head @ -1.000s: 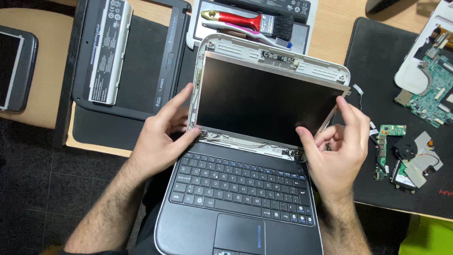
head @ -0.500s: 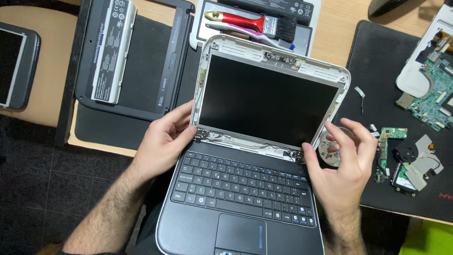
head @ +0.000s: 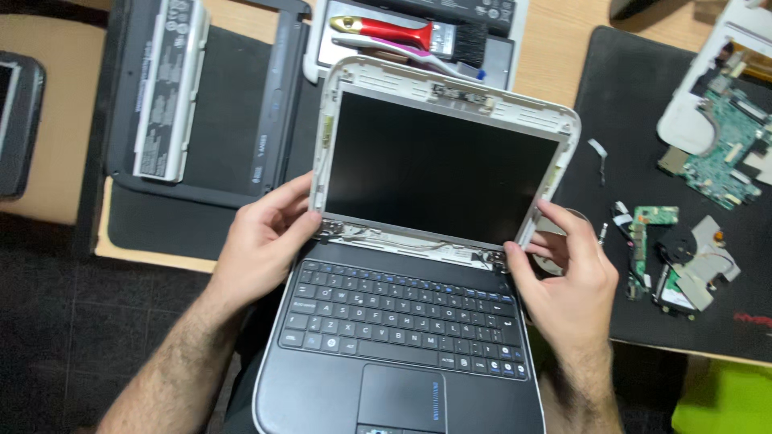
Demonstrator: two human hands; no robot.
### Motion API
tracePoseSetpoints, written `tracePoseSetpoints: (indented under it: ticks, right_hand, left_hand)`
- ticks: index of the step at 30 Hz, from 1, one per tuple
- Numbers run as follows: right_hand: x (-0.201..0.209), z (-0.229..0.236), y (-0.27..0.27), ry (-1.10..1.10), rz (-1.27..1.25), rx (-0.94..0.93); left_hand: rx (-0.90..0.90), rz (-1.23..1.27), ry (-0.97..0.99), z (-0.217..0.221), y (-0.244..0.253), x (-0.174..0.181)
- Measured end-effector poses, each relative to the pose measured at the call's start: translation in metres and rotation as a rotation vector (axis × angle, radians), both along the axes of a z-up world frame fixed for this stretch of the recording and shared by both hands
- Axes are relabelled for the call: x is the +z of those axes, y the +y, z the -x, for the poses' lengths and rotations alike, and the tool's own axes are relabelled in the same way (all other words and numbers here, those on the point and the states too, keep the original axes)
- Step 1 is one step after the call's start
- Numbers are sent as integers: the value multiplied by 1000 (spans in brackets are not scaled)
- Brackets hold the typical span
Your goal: The person assembles a laptop by placing a metal shield over the motherboard, connecting the keyboard ribbon cable, and securing the keyboard. They then attach the LCD screen, connect the display cable, and fasten the screen bezel with screws.
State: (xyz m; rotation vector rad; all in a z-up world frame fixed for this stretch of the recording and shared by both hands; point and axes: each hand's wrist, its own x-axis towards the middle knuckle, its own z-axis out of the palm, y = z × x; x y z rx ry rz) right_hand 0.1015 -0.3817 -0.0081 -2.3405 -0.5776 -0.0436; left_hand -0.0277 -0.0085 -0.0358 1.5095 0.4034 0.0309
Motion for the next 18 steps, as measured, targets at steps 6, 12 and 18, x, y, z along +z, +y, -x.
tracePoseSetpoints:
  ticks: [6, 12, 18]
  right_hand:
    - [-2, 0, -1, 128, -104, -47]
    - [-1, -4, -5, 174, -128, -8]
    - [-8, -6, -9, 282, -222, -84]
  left_hand:
    - [45, -28, 39, -3, -5, 6]
    - [58, -90, 73, -2, -6, 3]
    - [64, -94, 72, -2, -6, 1]
